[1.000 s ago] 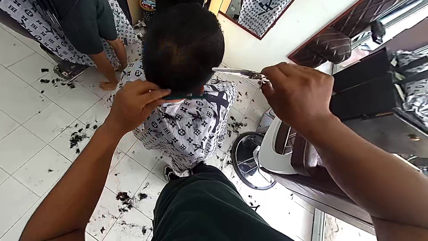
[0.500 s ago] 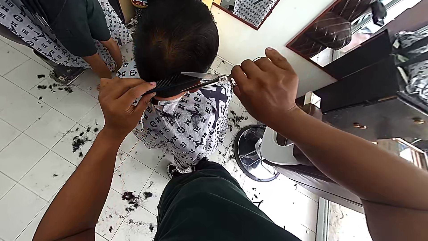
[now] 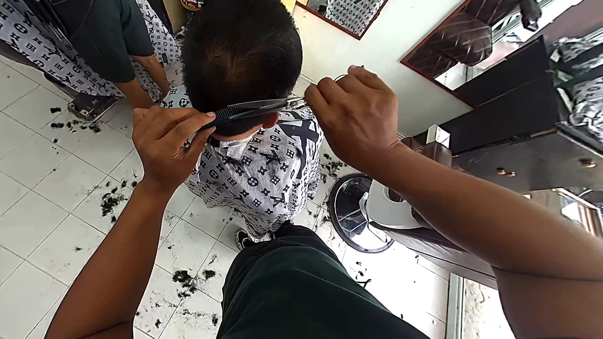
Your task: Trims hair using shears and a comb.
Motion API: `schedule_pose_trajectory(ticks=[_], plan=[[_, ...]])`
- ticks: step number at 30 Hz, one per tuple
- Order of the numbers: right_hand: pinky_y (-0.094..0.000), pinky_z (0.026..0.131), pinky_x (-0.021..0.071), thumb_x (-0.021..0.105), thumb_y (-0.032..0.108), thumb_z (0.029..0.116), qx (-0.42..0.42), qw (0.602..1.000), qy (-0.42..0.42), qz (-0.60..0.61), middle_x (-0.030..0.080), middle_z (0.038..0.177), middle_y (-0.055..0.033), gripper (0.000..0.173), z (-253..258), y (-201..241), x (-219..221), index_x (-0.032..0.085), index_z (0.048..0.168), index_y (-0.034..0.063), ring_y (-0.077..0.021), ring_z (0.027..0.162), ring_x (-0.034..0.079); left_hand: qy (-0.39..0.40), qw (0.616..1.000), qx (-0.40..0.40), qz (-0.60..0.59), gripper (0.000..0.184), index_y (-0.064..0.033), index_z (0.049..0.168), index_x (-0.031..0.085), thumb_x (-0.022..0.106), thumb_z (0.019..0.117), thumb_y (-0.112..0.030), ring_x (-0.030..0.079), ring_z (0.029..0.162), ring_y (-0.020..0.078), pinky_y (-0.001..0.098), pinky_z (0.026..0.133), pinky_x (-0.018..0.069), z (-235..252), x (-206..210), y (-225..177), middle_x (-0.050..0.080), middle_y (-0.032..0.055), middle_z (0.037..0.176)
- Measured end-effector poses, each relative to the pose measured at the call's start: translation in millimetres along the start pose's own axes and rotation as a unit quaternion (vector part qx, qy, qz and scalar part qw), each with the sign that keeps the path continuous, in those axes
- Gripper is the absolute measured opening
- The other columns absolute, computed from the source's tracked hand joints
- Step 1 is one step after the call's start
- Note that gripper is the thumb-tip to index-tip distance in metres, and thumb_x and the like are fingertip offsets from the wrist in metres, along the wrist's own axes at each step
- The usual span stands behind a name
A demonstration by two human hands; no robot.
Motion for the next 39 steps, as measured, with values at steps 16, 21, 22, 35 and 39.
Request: schedule_pose_trajectory(ticks=[16,21,22,35,39], plan=[[-0.0598,0.103,0.0462,0.060,-0.004,0.0953,0.032,0.998,0.022,0.042,0.068,0.089,-0.0206,0.005,-28.9,-28.7,19.1,0.062,0.099,-0.0022,-0.0396,0.083,0.070,0.136,0.987,-0.081,-0.029,0.020,-0.0082,0.114,0.076,0.068,0.0990,-0.019,0.066,0.101,0.0309,0.0466,0.090,0.0455,-13.9,6.6,15.3,0.073,0.0174,0.110],[-0.0578,0.104,0.0445,0.058,-0.002,0.0966,0.015,0.999,0.008,0.027,0.066,0.086,-0.0191,0.003,-14.1,-8.7,15.7,0.060,0.098,-0.0018,-0.0386,0.083,0.069,0.066,0.996,-0.052,-0.021,0.019,-0.0068,0.113,0.077,0.070,0.0983,-0.017,0.064,0.099,0.0269,0.0416,0.089,0.0412,-4.3,-0.3,6.0,0.073,0.0164,0.107],[-0.0574,0.104,0.0449,0.056,-0.003,0.0967,0.016,1.000,0.003,0.026,0.066,0.085,-0.0185,0.005,-11.3,-4.5,15.3,0.061,0.098,-0.0015,-0.0378,0.082,0.069,0.060,0.997,-0.048,-0.018,0.018,-0.0072,0.112,0.077,0.070,0.0984,-0.017,0.064,0.099,0.0263,0.0411,0.089,0.0411,-3.6,-0.5,4.8,0.074,0.0160,0.107],[-0.0518,0.085,0.0513,0.051,-0.009,0.0967,0.022,0.999,-0.010,0.021,0.064,0.084,-0.0187,0.012,-7.7,6.5,7.9,0.061,0.098,-0.0020,-0.0360,0.076,0.067,0.031,0.999,-0.038,-0.007,0.018,-0.0085,0.112,0.077,0.072,0.0979,-0.018,0.063,0.098,0.0256,0.0402,0.088,0.0406,-2.3,-0.5,-1.0,0.073,0.0157,0.104],[-0.0518,0.068,0.0543,0.055,0.002,0.0995,0.048,0.984,-0.020,0.168,0.071,0.091,-0.0196,0.014,-18.8,-16.7,6.6,0.068,0.105,-0.0003,-0.0379,0.077,0.070,-0.032,0.985,-0.143,-0.086,0.030,-0.0002,0.129,0.067,0.055,0.1067,-0.017,0.061,0.102,0.0082,0.0233,0.091,0.0484,-3.4,-11.4,-3.9,0.068,0.0088,0.112]])
Point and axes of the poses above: each hand's wrist, its own z-axis towards the middle knuckle, its own x-axis out of the palm, y = z × x, the point moved 4 cm from there along z, towards the middle knuckle
